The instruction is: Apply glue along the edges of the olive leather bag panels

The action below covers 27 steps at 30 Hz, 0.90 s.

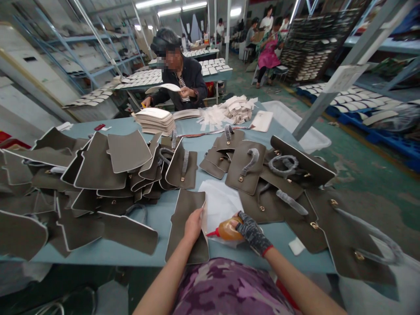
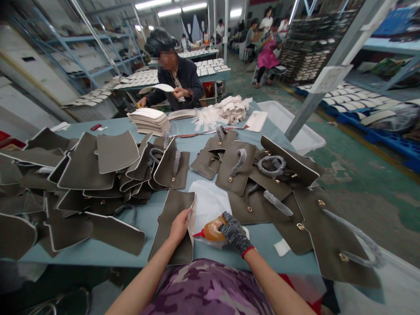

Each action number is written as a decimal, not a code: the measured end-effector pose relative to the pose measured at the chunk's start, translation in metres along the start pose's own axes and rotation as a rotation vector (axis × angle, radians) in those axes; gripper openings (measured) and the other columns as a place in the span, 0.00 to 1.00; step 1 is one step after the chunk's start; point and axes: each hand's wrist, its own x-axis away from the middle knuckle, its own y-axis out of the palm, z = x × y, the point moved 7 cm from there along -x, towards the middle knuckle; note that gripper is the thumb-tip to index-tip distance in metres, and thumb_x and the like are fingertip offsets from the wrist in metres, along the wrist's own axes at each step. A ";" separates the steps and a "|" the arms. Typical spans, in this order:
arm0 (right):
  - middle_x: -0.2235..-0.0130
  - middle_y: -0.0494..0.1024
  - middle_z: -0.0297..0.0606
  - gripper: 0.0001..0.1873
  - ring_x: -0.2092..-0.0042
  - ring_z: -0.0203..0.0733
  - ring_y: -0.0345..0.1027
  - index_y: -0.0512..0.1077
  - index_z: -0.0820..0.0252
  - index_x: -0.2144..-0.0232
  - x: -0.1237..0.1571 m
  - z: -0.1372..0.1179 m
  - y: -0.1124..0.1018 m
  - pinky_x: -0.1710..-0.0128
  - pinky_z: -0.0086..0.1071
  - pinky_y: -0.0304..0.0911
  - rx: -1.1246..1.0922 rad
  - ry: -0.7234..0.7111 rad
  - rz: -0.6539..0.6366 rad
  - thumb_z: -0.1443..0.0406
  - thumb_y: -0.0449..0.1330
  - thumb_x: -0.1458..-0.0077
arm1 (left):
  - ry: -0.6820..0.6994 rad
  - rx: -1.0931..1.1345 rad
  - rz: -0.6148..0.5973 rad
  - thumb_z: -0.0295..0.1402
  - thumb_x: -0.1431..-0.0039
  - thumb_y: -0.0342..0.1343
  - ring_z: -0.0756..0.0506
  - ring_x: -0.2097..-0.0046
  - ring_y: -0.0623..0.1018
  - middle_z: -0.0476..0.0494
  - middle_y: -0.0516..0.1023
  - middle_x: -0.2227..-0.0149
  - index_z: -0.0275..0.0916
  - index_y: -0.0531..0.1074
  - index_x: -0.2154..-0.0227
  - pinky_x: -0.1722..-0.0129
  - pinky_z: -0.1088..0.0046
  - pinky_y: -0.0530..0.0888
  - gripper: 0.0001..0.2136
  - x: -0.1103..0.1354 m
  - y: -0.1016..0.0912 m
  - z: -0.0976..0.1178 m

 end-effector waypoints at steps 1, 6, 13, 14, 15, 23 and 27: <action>0.63 0.78 0.43 0.18 0.60 0.48 0.73 0.68 0.55 0.65 0.001 0.000 0.000 0.54 0.41 0.66 -0.013 0.002 -0.006 0.50 0.54 0.52 | 0.010 -0.006 0.002 0.22 0.42 0.44 0.47 0.40 0.71 0.42 0.72 0.41 0.38 0.69 0.43 0.37 0.69 0.64 0.24 0.000 0.001 0.000; 0.64 0.78 0.45 0.19 0.61 0.50 0.73 0.69 0.56 0.66 0.004 0.004 -0.001 0.56 0.43 0.66 -0.015 0.019 -0.035 0.49 0.54 0.53 | 0.019 -0.015 0.014 0.22 0.42 0.44 0.48 0.40 0.71 0.44 0.72 0.41 0.41 0.69 0.43 0.37 0.67 0.65 0.25 0.002 0.002 0.000; 0.66 0.79 0.44 0.17 0.63 0.51 0.73 0.70 0.55 0.68 0.010 0.010 -0.006 0.57 0.44 0.66 -0.007 0.022 -0.025 0.50 0.55 0.53 | 0.033 -0.027 0.005 0.23 0.41 0.43 0.47 0.40 0.71 0.41 0.72 0.41 0.37 0.69 0.43 0.37 0.68 0.64 0.24 0.002 0.001 0.005; 0.66 0.79 0.43 0.17 0.63 0.50 0.73 0.70 0.55 0.67 0.011 0.010 -0.007 0.57 0.43 0.66 -0.007 0.024 -0.027 0.50 0.55 0.53 | 0.033 -0.030 0.003 0.23 0.41 0.44 0.47 0.40 0.71 0.41 0.72 0.41 0.37 0.69 0.43 0.37 0.68 0.64 0.24 0.002 0.001 0.005; 0.66 0.79 0.43 0.17 0.63 0.50 0.73 0.70 0.55 0.67 0.012 0.011 -0.007 0.58 0.43 0.67 -0.010 0.024 -0.028 0.50 0.55 0.53 | 0.034 -0.034 0.001 0.22 0.41 0.44 0.47 0.40 0.70 0.41 0.72 0.41 0.37 0.69 0.43 0.37 0.68 0.64 0.24 0.002 0.001 0.005; 0.70 0.78 0.39 0.15 0.67 0.46 0.71 0.69 0.55 0.71 0.015 0.016 -0.007 0.61 0.41 0.66 -0.051 0.013 -0.035 0.51 0.57 0.55 | 0.039 -0.053 0.013 0.24 0.40 0.43 0.48 0.40 0.70 0.43 0.72 0.41 0.39 0.69 0.43 0.36 0.69 0.64 0.23 0.003 0.000 0.006; 0.73 0.75 0.36 0.14 0.68 0.45 0.70 0.69 0.55 0.72 0.016 0.017 -0.014 0.63 0.39 0.65 -0.136 0.051 -0.062 0.52 0.57 0.55 | 0.036 -0.061 0.014 0.24 0.40 0.43 0.47 0.40 0.70 0.42 0.72 0.41 0.38 0.69 0.43 0.37 0.69 0.64 0.23 0.002 0.000 0.007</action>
